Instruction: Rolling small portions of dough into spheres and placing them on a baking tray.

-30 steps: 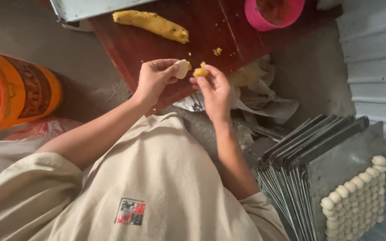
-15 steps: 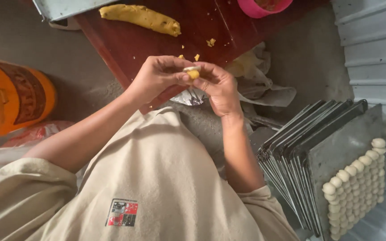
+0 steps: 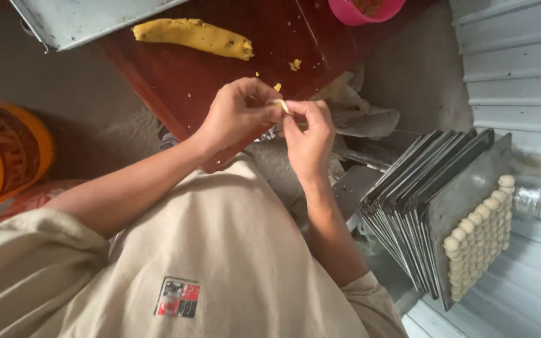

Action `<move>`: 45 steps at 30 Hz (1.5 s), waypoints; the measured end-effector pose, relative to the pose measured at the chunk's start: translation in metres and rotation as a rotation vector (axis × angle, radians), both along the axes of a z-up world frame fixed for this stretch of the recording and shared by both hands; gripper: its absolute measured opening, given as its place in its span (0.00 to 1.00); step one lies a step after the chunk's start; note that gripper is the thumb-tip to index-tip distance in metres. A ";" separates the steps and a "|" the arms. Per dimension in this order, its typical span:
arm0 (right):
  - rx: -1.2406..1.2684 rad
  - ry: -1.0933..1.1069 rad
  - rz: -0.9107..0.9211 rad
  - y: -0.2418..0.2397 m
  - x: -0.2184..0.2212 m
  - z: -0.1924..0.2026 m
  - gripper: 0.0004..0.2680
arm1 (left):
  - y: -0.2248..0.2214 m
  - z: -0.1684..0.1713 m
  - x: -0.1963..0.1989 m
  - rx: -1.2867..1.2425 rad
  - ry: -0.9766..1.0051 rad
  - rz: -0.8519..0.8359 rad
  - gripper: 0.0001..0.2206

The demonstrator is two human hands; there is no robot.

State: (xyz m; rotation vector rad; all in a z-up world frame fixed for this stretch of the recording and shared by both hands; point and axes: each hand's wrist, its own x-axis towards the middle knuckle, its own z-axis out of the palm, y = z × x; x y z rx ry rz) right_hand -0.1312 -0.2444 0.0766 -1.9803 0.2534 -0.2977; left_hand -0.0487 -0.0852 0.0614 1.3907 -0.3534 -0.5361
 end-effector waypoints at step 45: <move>0.447 0.080 0.310 0.005 -0.001 -0.056 0.20 | 0.054 0.007 -0.008 0.264 -0.364 -0.085 0.12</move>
